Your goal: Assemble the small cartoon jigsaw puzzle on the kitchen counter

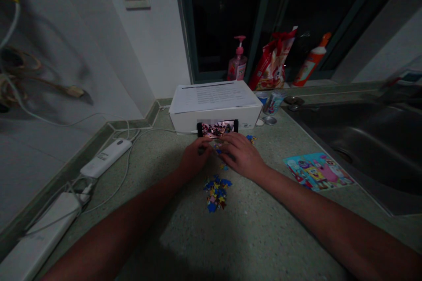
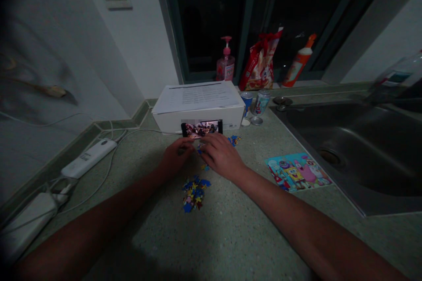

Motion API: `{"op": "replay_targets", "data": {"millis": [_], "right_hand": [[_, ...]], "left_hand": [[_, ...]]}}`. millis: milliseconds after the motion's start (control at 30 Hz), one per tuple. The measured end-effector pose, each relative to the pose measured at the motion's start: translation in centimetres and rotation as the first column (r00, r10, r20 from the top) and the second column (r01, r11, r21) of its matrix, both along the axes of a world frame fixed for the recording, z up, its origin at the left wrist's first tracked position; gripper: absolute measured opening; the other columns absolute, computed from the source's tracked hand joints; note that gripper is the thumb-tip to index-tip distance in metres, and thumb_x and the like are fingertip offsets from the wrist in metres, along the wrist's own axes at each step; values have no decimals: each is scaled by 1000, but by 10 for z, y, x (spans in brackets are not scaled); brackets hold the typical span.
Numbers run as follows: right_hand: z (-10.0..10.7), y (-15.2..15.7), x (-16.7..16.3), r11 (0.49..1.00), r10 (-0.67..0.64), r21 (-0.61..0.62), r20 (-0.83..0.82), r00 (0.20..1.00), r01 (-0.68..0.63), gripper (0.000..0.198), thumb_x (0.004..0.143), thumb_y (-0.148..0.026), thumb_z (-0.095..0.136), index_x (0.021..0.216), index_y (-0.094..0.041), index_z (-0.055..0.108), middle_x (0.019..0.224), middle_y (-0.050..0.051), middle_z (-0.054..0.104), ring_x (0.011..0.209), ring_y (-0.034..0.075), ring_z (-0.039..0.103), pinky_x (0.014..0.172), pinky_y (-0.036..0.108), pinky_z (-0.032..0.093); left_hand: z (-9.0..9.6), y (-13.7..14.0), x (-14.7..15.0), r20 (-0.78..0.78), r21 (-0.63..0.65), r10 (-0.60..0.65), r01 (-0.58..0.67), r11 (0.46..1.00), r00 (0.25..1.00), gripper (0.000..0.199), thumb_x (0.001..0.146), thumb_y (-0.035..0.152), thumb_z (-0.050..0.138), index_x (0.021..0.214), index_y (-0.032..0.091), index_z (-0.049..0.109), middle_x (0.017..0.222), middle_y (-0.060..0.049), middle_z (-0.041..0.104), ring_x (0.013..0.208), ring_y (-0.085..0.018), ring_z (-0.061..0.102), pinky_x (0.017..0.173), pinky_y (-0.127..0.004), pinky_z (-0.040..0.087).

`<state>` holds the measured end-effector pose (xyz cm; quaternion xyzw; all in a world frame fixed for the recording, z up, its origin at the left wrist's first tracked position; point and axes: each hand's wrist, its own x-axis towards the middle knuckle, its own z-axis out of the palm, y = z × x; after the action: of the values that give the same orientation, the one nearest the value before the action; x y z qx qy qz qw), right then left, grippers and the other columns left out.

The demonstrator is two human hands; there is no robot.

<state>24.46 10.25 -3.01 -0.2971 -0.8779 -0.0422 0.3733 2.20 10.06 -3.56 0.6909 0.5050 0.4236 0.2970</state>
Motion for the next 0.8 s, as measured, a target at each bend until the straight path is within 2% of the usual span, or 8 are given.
{"op": "replay_targets", "data": {"millis": [100, 333, 667, 800], "right_hand": [[0, 0, 2, 999, -30, 33, -64, 998, 32, 11, 99, -24, 67, 109, -21, 72, 131, 14, 72, 130, 33, 63, 108, 61, 53], [4, 0, 5, 995, -82, 53, -117, 990, 89, 11, 98, -29, 71, 107, -23, 70, 131, 12, 73, 129, 32, 64, 109, 60, 53], [6, 0, 5, 992, -99, 70, -122, 988, 108, 10, 97, -28, 73, 105, -22, 71, 129, 13, 74, 126, 32, 66, 108, 58, 53], [5, 1, 5, 992, -98, 62, -116, 988, 105, 11, 97, -28, 73, 106, -22, 71, 130, 12, 74, 127, 32, 65, 109, 59, 52]], "left_hand": [[0, 1, -1, 22, 8, 63, -64, 998, 998, 22, 90, 21, 65, 112, 21, 70, 92, -1, 80, 89, -19, 75, 89, -32, 58], [0, 1, -1, 24, 10, 95, -95, 995, 995, 20, 91, 20, 65, 110, 20, 72, 100, -3, 81, 90, -19, 75, 88, -31, 57], [-2, 1, -1, 5, 10, 89, -89, 996, 996, 19, 92, 23, 64, 110, 22, 72, 100, -3, 80, 90, -19, 75, 88, -32, 57], [-1, 0, -1, 6, 22, 77, -78, 997, 997, 18, 92, 22, 64, 108, 21, 72, 106, -4, 80, 92, -19, 75, 91, -33, 57]]}}
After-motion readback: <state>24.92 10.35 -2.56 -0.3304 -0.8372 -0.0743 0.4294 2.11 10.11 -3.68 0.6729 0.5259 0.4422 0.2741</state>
